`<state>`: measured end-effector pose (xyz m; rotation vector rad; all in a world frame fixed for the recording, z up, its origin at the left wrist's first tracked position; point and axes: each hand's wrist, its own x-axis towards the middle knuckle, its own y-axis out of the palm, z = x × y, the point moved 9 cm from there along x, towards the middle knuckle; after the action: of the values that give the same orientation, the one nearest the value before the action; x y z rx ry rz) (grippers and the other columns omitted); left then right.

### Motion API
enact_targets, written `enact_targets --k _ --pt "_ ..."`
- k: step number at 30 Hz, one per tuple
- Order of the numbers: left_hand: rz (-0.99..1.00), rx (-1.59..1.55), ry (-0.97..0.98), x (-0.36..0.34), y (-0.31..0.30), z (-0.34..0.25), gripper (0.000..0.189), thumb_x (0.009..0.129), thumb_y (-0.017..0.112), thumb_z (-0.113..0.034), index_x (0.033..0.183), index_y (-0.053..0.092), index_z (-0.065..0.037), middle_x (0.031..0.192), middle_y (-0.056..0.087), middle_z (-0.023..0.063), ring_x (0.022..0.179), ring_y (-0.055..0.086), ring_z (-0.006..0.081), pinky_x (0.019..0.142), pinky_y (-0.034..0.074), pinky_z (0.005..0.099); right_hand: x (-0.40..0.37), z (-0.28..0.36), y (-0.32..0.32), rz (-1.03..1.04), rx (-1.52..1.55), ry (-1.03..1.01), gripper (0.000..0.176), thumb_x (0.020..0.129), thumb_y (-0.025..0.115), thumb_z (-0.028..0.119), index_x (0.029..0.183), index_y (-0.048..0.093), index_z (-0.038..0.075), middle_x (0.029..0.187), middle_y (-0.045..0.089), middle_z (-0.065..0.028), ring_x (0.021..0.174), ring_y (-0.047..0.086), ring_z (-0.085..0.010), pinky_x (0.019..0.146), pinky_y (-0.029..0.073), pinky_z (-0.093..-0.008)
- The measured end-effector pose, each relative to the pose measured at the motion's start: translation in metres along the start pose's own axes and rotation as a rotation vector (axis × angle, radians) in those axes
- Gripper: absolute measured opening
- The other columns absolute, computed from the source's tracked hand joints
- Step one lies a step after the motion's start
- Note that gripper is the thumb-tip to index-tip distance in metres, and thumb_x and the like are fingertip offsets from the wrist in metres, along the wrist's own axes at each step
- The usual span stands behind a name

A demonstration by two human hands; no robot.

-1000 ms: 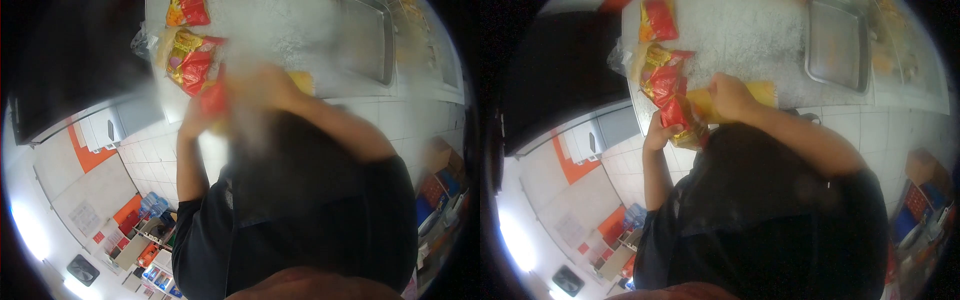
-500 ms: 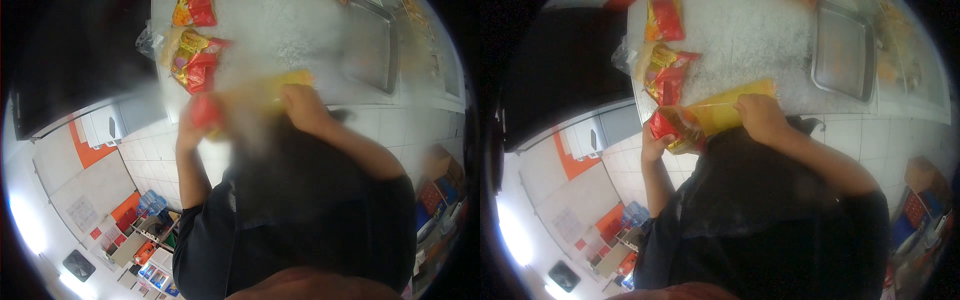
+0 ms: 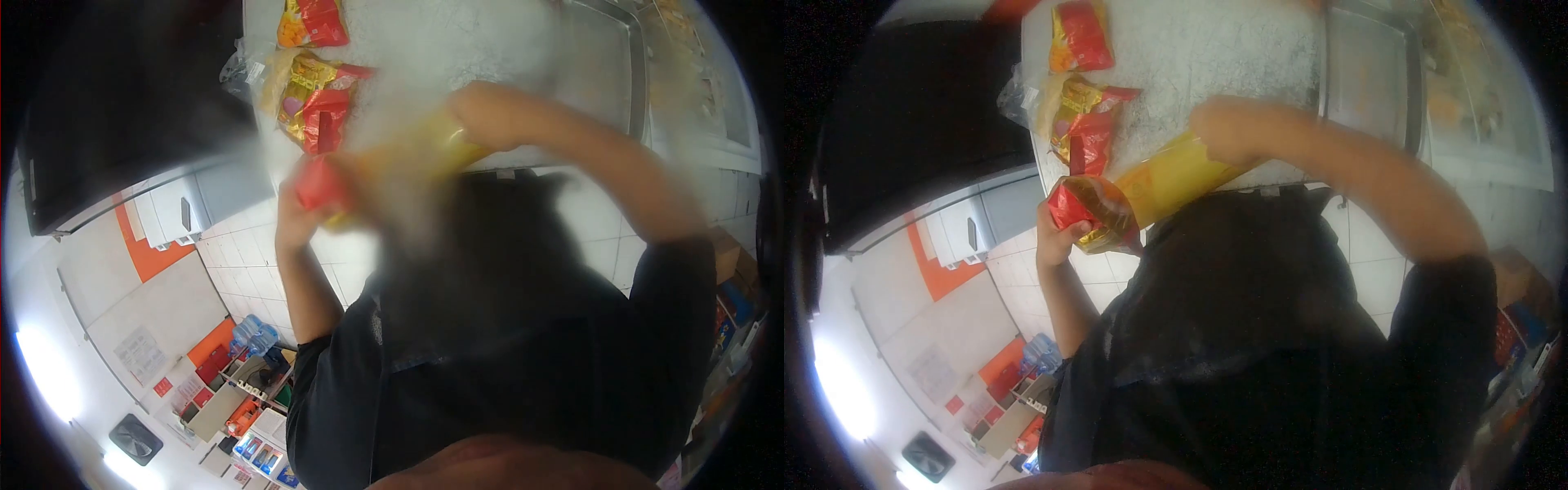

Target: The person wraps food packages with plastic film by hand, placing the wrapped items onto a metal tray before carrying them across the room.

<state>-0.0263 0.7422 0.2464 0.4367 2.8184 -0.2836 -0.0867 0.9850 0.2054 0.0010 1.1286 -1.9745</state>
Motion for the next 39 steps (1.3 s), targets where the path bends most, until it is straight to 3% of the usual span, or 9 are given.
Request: enact_targets --k 3,6,9,11,17,30,34,38,39 --pt "-0.005 0.002 -0.002 -0.001 -0.001 0.002 0.067 0.062 0.081 -0.021 0.118 0.053 0.002 0.103 0.064 0.0076 0.093 0.061 0.0159 0.084 0.049 0.0303 -0.005 0.007 -0.007 0.053 0.06 -0.126 0.022 0.076 0.066 0.018 0.082 0.067 -0.004 0.085 0.065 -0.024 0.077 0.064 -0.0362 0.073 0.049 -0.045" --pt "0.014 0.001 0.041 0.001 0.005 0.006 0.069 0.062 0.081 -0.022 0.12 0.052 0.003 0.103 0.063 0.0075 0.093 0.061 0.0158 0.084 0.049 0.0301 -0.016 -0.025 -0.003 0.126 -0.02 0.19 0.014 0.08 0.06 0.014 0.084 0.063 0.001 0.086 0.063 -0.0179 0.08 0.061 -0.0313 0.07 0.046 -0.0433" --pt "-0.026 -0.024 0.052 -0.001 0.006 0.006 0.07 0.061 0.082 -0.022 0.12 0.052 0.003 0.103 0.063 0.0071 0.093 0.06 0.0154 0.083 0.048 0.0297 -0.023 -0.021 -0.01 -0.309 -0.344 -0.022 0.021 0.086 0.058 0.019 0.083 0.066 -0.001 0.081 0.062 -0.0198 0.084 0.06 -0.0342 0.072 0.047 -0.0436" --pt "-0.071 -0.067 0.043 -0.002 0.004 0.002 0.069 0.061 0.082 -0.022 0.119 0.053 0.002 0.102 0.063 0.0067 0.092 0.06 0.0151 0.083 0.048 0.0294 -0.024 -0.022 -0.02 -0.493 0.253 -0.26 0.02 0.09 0.054 0.019 0.086 0.063 0.002 0.077 0.06 -0.0158 0.083 0.057 -0.0304 0.071 0.045 -0.0408" --pt "-0.064 0.046 0.024 -0.007 -0.009 -0.002 0.069 0.061 0.084 -0.03 0.114 0.052 0.002 0.101 0.059 0.0069 0.093 0.058 0.0148 0.081 0.047 0.0274 -0.009 -0.012 -0.013 -0.509 0.854 -0.254 0.027 0.094 0.049 0.027 0.088 0.062 0.004 0.075 0.059 -0.0093 0.071 0.057 -0.0191 0.069 0.045 -0.0341" --pt "0.051 0.755 0.431 -0.002 0.076 -0.075 0.06 0.057 0.085 -0.025 0.11 0.065 -0.005 0.133 0.041 0.0238 0.095 0.062 0.0289 0.088 0.048 0.0376 0.01 0.091 -0.091 -0.417 1.089 -0.44 0.03 0.096 0.046 0.025 0.088 0.062 0.001 0.084 0.068 -0.0112 0.065 0.059 -0.0182 0.064 0.048 -0.0302" --pt "-0.106 0.89 0.364 0.014 0.108 -0.052 0.051 0.062 0.082 -0.023 0.106 0.064 -0.004 0.116 0.053 0.0183 0.091 0.061 0.0318 0.084 0.049 0.0383 -0.058 0.121 -0.103 -0.699 0.687 -0.635 0.019 0.091 0.05 0.016 0.087 0.063 0.002 0.082 0.065 -0.0163 0.074 0.062 -0.0299 0.069 0.048 -0.0355" --pt "-0.01 1.179 0.2 0.017 0.126 -0.115 0.041 0.063 0.077 -0.021 0.099 0.065 -0.004 0.091 0.057 0.0105 0.085 0.058 0.0312 0.072 0.047 0.0389 -0.1 0.137 -0.065 -0.476 0.583 -0.705 0.012 0.084 0.061 0.015 0.079 0.06 0.004 0.083 0.057 -0.0125 0.079 0.058 -0.032 0.07 0.047 -0.0379" --pt "-0.202 1.049 0.413 0.008 0.123 -0.127 0.042 0.06 0.077 -0.016 0.099 0.065 -0.006 0.088 0.055 0.0101 0.08 0.056 0.0309 0.067 0.046 0.0394 -0.105 0.133 -0.053 -0.401 0.519 -0.696 0.015 0.081 0.065 0.017 0.077 0.059 0.004 0.082 0.054 -0.0106 0.079 0.057 -0.0315 0.07 0.046 -0.0381"
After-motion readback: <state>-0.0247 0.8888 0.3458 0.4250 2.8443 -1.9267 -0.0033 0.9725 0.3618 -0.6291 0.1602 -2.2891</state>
